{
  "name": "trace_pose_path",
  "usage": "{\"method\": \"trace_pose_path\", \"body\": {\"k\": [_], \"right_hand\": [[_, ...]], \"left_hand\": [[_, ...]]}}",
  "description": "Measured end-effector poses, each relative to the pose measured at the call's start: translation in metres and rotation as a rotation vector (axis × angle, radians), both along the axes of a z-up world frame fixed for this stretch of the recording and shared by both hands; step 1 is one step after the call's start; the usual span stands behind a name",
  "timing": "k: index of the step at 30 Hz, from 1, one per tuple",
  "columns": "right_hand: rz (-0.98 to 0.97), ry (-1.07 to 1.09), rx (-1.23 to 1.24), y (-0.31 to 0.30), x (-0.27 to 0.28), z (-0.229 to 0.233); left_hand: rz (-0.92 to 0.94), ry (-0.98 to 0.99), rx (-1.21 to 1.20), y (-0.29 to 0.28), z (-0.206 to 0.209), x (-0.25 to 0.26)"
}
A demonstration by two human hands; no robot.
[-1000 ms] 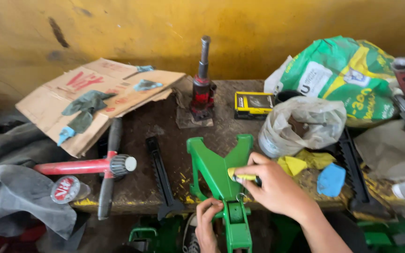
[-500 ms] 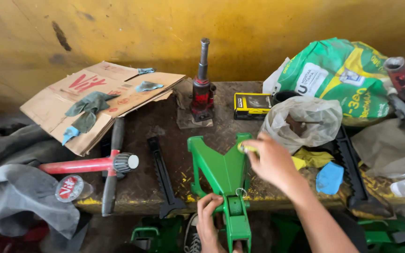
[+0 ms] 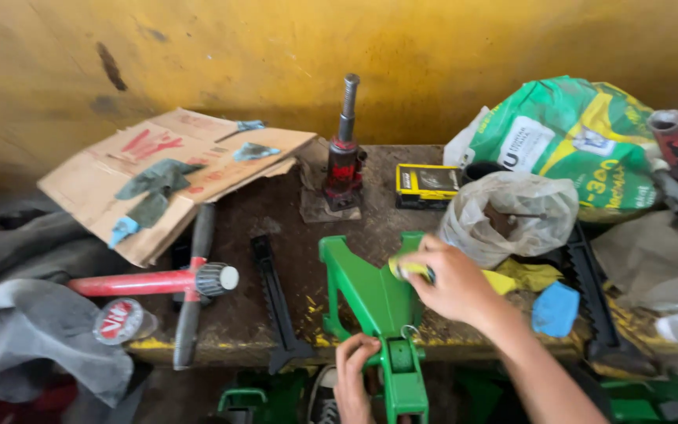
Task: Cleaning a green jack stand with a yellow cloth on a workbench.
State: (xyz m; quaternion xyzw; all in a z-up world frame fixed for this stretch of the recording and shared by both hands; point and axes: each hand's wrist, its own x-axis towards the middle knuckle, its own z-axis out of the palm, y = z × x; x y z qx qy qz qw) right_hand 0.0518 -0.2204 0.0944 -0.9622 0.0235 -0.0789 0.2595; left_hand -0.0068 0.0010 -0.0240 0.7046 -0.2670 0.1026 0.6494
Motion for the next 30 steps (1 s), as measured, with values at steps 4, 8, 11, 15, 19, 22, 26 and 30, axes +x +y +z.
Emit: {"method": "trace_pose_path", "body": {"k": [4,8,11,15,19,22,26,30], "right_hand": [[-0.129,-0.315,0.073,-0.011,0.011,-0.080],[-0.077,-0.556,0.341,0.016,-0.007,-0.111],[0.020,-0.585,0.461,0.035,-0.031,-0.110],[0.120,-0.637,0.402,0.045,-0.050,-0.116],[0.033,-0.638,0.377,0.026,-0.029,-0.138],[-0.130,-0.589,0.415,0.019,-0.017,-0.151],[-0.329,-0.518,0.461,0.026,-0.030,-0.201],[-0.463,-0.415,0.614,0.049,-0.065,-0.219]], "left_hand": [[0.004,0.039,0.024,-0.002,-0.004,-0.005],[0.056,0.019,0.050,-0.004,-0.007,0.001],[0.026,0.001,0.035,-0.003,-0.001,0.004],[-0.026,0.108,-0.003,-0.003,0.014,0.008],[0.023,0.114,-0.009,-0.005,0.033,0.005],[0.023,0.145,0.016,-0.004,0.039,0.009],[-0.017,0.112,0.021,-0.004,0.043,0.016],[-0.061,0.051,0.004,-0.002,0.046,0.017]]}}
